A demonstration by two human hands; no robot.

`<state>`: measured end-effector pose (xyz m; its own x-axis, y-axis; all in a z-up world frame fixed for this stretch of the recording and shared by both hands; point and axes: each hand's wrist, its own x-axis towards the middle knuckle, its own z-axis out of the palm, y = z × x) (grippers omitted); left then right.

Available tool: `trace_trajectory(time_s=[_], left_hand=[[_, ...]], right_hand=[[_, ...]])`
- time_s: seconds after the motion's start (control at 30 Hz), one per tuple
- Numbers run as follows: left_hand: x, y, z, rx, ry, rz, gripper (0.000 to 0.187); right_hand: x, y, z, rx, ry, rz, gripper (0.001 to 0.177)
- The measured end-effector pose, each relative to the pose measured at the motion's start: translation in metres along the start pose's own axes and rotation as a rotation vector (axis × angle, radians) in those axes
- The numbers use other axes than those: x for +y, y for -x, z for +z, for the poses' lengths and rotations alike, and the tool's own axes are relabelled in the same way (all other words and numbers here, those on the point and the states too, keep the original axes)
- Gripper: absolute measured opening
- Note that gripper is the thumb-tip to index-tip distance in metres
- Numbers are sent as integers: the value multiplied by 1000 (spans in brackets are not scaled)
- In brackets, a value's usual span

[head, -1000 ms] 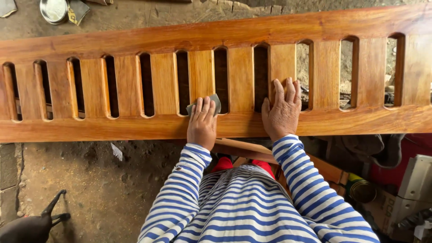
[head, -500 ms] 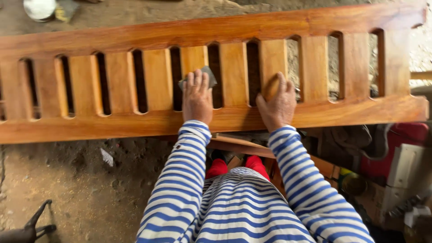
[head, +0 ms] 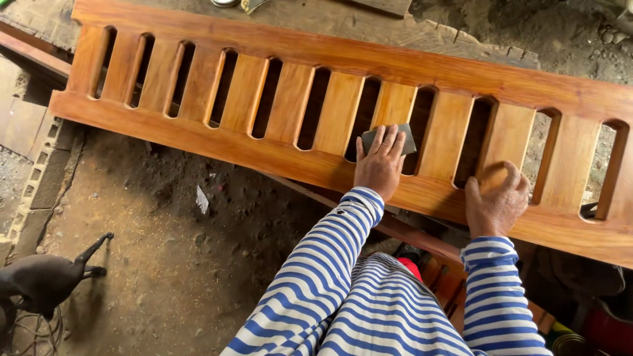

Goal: The person sands a wooden headboard with a sanding block, smoothing the surface and edges of the slats. They work methodically across the piece, occasionally pausing to inspect the sandpaper.

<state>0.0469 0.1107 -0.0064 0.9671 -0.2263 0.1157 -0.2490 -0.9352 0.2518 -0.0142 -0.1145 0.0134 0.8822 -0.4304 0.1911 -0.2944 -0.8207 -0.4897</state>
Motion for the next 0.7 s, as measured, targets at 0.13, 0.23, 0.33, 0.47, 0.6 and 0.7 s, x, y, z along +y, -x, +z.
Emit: trace_trajectory(time_s=[0.13,0.23,0.33,0.47,0.6,0.7], left_hand=[[-7,5,-9,-13,65,23,52],[-12,10,-7,26,74,58,52],[-18,17,4,-20,42,88,52],[-22,20,-12,-38,5,128,51],[-29,23,-9,-29,20,113,49],[-31,23,-9,-34,28,128,50]], right_hand=[[-5,13,2,21,60,-32,64],[-1,22,10,31,107,11,58],[16,33,29,130,204,11,69],[-4,55,19,191,170,2,64],[3,87,8,-9,246,145,72],[35,90,-18,-33,288,292,80]])
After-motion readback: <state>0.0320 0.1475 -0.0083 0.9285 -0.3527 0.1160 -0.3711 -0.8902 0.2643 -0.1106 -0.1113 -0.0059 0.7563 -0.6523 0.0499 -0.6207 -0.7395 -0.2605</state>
